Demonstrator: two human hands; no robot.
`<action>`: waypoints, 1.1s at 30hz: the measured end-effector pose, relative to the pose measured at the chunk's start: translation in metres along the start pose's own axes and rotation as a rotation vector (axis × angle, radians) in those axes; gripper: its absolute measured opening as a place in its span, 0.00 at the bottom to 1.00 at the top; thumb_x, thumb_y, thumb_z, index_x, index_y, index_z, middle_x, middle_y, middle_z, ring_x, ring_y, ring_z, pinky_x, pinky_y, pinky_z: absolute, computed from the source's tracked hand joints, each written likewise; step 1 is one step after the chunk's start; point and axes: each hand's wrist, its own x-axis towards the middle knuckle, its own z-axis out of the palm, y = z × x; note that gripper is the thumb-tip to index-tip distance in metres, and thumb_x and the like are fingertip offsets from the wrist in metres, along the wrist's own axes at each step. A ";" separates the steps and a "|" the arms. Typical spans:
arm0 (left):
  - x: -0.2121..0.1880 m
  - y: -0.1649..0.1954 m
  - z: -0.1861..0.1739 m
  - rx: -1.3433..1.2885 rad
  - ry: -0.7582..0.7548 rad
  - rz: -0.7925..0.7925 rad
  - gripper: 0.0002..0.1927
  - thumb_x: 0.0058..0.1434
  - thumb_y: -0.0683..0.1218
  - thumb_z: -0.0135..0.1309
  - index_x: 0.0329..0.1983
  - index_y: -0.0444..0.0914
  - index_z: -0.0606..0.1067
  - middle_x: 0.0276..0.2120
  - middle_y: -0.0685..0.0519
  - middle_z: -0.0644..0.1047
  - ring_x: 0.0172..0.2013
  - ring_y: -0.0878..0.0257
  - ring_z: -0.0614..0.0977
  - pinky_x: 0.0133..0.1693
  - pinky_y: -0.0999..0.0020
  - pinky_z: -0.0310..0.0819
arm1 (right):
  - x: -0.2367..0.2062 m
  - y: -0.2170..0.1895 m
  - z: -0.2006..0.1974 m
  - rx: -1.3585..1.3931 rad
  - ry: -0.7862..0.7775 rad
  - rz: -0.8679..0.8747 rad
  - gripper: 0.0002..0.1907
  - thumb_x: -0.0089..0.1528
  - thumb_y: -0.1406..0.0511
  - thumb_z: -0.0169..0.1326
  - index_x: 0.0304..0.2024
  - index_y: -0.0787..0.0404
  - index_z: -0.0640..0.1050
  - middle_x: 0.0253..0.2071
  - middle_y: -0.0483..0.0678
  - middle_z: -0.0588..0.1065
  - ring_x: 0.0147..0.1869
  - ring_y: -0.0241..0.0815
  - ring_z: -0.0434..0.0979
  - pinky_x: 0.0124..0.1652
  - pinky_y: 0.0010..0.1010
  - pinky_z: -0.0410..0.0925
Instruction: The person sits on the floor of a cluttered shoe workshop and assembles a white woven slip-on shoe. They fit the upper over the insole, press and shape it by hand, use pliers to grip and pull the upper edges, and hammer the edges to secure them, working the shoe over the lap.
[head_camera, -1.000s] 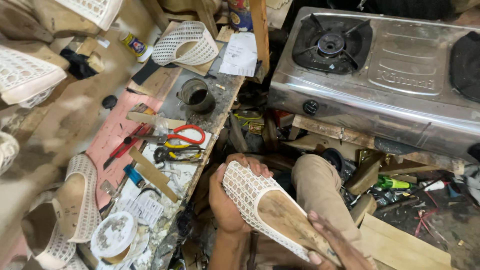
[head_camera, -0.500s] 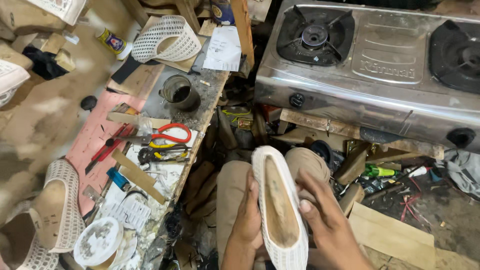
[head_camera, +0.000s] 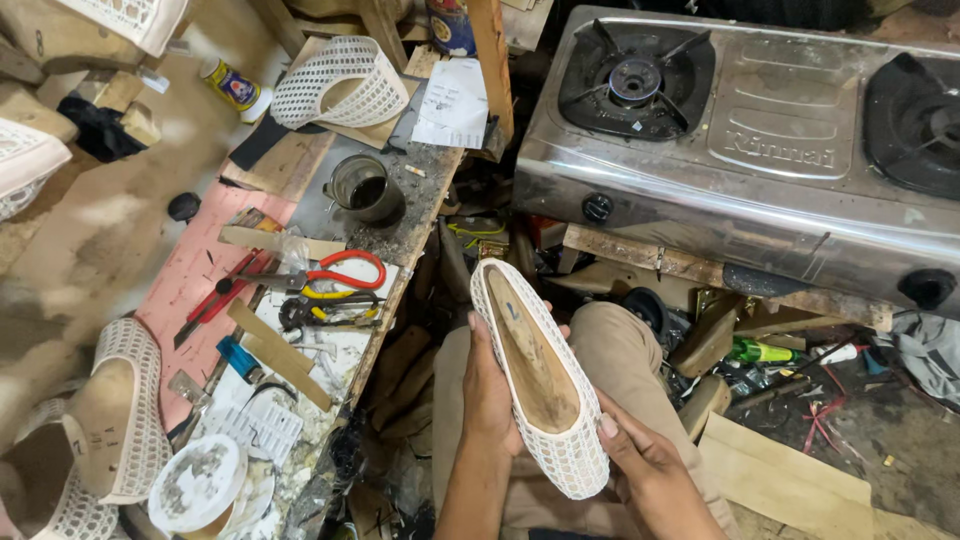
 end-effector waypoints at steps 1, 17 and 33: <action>0.001 0.000 -0.002 0.002 0.001 -0.029 0.41 0.68 0.69 0.32 0.67 0.34 0.66 0.52 0.42 0.78 0.47 0.52 0.82 0.45 0.55 0.82 | 0.000 -0.001 0.000 0.006 0.030 0.057 0.30 0.67 0.61 0.48 0.71 0.60 0.68 0.65 0.49 0.74 0.63 0.40 0.72 0.57 0.35 0.66; 0.020 0.002 -0.014 -0.096 0.167 -0.087 0.41 0.66 0.72 0.34 0.62 0.36 0.71 0.47 0.39 0.80 0.45 0.50 0.83 0.47 0.54 0.79 | -0.015 -0.004 0.012 -0.613 -0.202 -0.442 0.57 0.52 0.71 0.69 0.76 0.62 0.48 0.75 0.57 0.60 0.77 0.46 0.57 0.68 0.34 0.52; -0.005 -0.010 0.004 0.406 0.494 0.134 0.38 0.68 0.64 0.40 0.75 0.47 0.45 0.66 0.47 0.63 0.61 0.53 0.76 0.59 0.58 0.76 | -0.002 -0.017 0.023 -0.488 -0.227 -0.329 0.58 0.57 0.66 0.66 0.76 0.58 0.39 0.79 0.57 0.46 0.80 0.47 0.47 0.69 0.41 0.49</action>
